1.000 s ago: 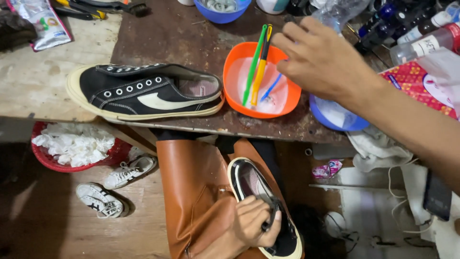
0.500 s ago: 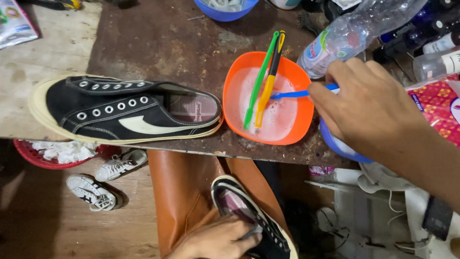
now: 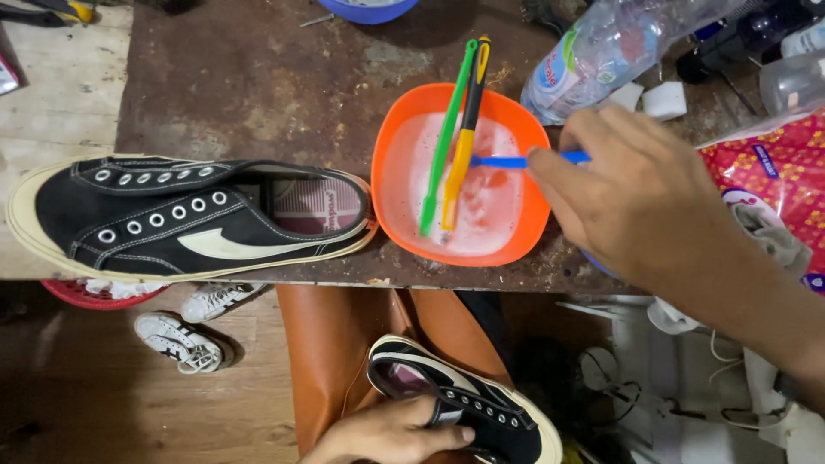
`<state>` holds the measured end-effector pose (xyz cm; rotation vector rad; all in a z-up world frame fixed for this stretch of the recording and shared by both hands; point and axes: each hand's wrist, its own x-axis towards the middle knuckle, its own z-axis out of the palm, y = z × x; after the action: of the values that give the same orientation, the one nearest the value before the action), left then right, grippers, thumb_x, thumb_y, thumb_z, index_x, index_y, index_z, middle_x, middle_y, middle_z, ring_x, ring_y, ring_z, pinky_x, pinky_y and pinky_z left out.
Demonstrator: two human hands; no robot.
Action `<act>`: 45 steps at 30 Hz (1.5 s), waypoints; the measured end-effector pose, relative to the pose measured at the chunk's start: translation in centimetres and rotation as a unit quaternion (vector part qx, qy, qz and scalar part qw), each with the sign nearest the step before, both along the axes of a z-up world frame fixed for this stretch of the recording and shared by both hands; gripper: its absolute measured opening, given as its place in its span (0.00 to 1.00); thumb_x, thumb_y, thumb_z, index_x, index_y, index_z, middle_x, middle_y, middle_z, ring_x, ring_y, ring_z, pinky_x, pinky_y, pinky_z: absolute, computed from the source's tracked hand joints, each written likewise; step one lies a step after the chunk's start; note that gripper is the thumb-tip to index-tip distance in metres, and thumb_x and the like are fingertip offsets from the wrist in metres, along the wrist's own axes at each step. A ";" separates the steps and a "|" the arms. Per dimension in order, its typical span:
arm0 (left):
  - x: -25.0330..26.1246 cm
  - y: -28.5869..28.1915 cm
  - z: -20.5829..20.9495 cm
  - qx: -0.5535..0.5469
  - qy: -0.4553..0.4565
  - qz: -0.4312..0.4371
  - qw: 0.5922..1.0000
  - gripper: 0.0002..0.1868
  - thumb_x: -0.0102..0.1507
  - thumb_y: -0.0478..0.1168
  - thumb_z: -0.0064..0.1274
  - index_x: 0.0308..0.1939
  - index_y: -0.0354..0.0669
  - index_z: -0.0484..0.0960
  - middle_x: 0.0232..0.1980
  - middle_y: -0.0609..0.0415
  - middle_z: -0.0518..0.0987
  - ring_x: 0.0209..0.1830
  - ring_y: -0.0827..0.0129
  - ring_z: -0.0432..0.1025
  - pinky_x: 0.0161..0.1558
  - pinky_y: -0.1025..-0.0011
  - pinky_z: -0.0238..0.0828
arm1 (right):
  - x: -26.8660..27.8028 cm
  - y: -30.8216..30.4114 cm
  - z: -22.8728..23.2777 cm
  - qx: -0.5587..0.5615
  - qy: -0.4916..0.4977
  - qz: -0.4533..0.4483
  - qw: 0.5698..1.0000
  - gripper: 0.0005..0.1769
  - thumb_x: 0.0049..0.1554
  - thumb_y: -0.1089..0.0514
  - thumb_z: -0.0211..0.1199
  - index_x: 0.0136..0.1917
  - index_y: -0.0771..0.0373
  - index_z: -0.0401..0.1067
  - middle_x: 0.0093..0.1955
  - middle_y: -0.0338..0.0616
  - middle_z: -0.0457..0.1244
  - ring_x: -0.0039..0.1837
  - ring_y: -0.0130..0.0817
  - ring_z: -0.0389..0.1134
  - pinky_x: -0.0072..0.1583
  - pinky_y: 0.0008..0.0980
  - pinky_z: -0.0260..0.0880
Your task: The person cleans a black and white canvas sneaker by first wiping the interior with a white cloth, then scrubbing the exterior with a blue brush dipped in soapy water, and finally wiping the shoe with a cloth.
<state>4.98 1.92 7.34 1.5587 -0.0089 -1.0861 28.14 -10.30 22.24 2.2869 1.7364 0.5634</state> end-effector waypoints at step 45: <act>0.9 -4.4 -2.3 -0.038 0.299 0.194 0.933 0.24 0.58 0.51 0.50 0.58 0.56 0.76 0.57 0.67 0.77 0.58 0.81 0.67 0.56 0.74 0.65 | -1.9 -15.5 -0.3 0.063 0.067 -0.216 0.972 0.11 0.67 0.58 0.70 0.58 0.67 0.82 0.49 0.52 0.64 0.49 0.41 0.64 0.51 0.38 0.65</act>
<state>5.89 -2.44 5.08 1.0461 0.6395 -1.1777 26.21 -25.84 21.92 2.7360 1.2160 0.4484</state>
